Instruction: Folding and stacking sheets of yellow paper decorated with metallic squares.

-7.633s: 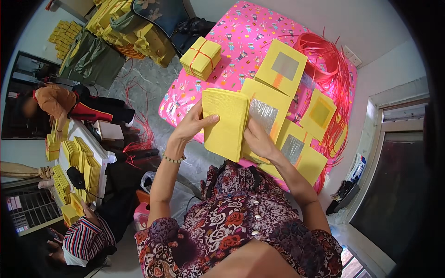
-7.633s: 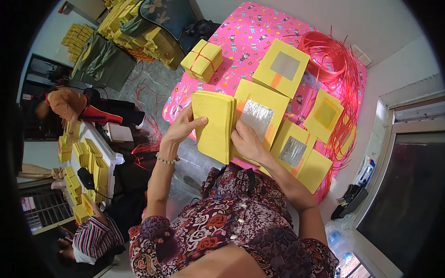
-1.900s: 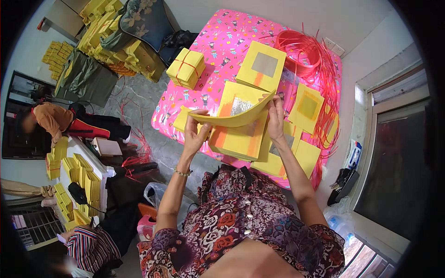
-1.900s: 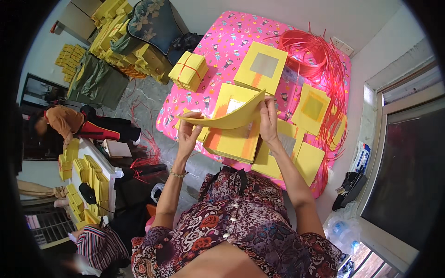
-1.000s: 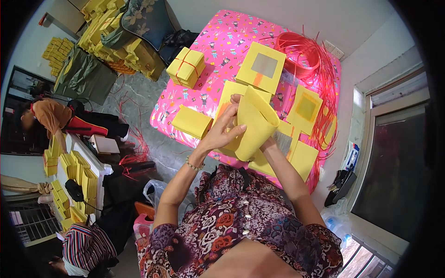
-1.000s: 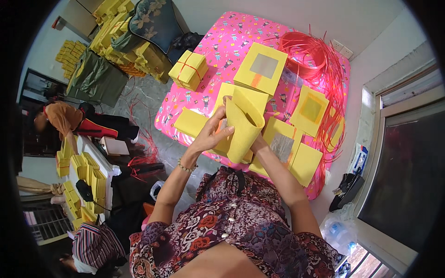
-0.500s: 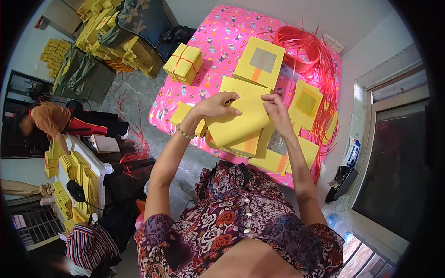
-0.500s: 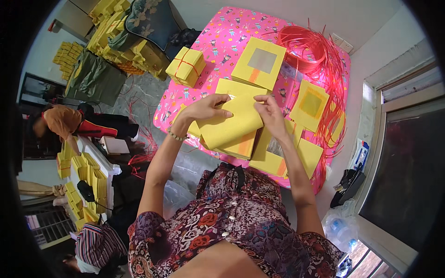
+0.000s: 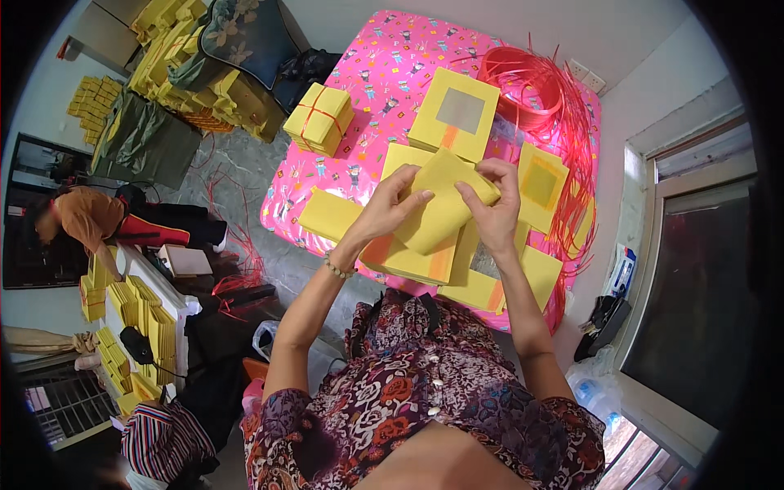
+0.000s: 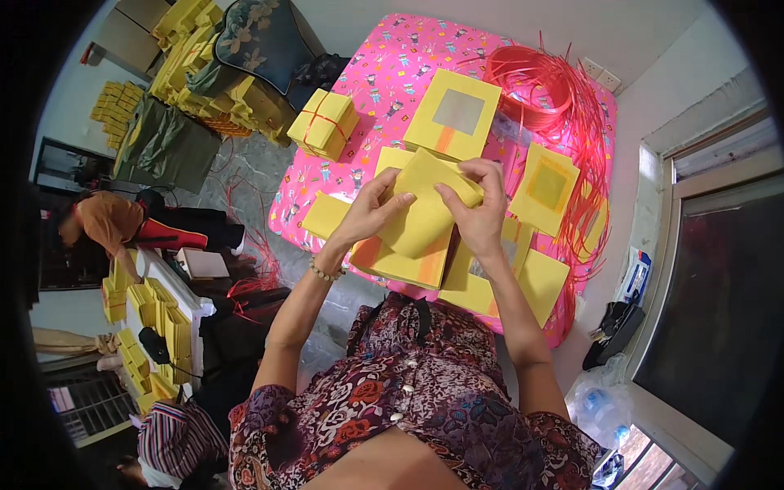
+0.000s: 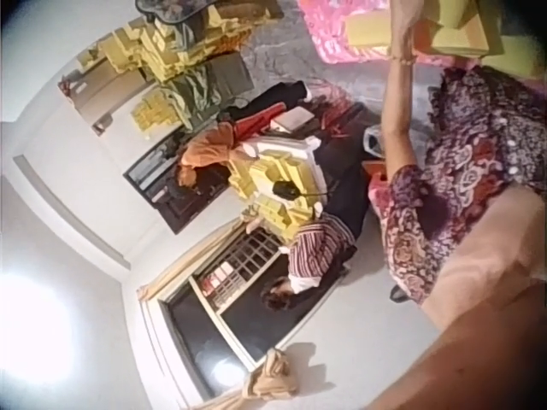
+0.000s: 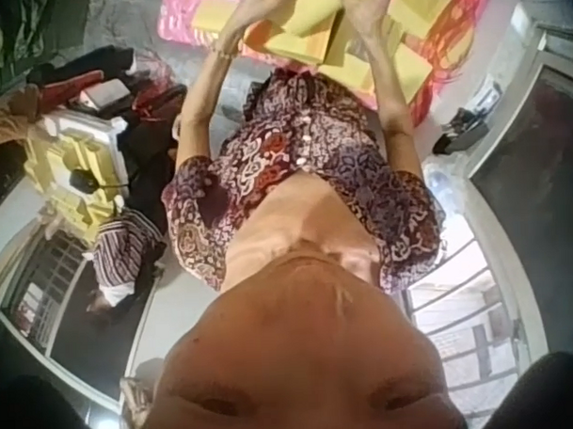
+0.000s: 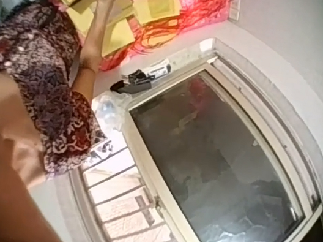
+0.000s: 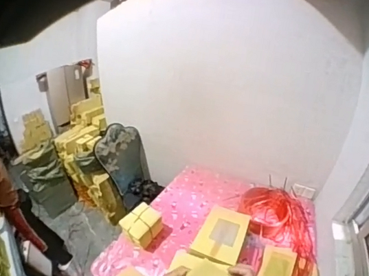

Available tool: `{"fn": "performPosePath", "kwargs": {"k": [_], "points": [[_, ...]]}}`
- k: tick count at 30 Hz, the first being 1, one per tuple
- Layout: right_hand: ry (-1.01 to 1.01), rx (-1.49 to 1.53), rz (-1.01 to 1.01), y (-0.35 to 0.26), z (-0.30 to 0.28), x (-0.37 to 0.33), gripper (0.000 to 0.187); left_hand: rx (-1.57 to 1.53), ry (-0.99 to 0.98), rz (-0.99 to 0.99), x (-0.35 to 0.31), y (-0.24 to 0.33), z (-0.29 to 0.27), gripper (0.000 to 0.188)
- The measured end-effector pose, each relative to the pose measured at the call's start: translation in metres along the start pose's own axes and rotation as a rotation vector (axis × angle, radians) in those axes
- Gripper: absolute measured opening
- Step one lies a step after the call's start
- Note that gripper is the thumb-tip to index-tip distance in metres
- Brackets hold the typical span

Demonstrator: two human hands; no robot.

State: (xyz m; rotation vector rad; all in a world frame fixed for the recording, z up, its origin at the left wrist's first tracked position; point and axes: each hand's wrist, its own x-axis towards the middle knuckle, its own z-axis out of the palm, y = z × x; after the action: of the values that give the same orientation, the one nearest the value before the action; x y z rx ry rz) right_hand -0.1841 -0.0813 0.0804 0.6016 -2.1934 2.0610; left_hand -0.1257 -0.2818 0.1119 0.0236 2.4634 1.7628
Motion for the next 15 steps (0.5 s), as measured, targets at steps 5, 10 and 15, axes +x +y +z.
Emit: {"fn": "performPosePath", "kwargs": {"k": [5, 10, 15], "points": [[-0.078, 0.514, 0.174, -0.014, 0.013, -0.004, 0.067, -0.418, 0.086, 0.030, -0.008, -0.007, 0.014, 0.033], [-0.104, 0.381, 0.229, 0.000, 0.025, -0.028, 0.055, -0.262, 0.160, 0.086, -0.022, -0.018, 0.017, 0.030], [-0.148, 0.071, 0.007, -0.001, 0.021, -0.035, 0.050, -0.177, 0.204, 0.171, -0.038, -0.026, 0.025, 0.032]]}}
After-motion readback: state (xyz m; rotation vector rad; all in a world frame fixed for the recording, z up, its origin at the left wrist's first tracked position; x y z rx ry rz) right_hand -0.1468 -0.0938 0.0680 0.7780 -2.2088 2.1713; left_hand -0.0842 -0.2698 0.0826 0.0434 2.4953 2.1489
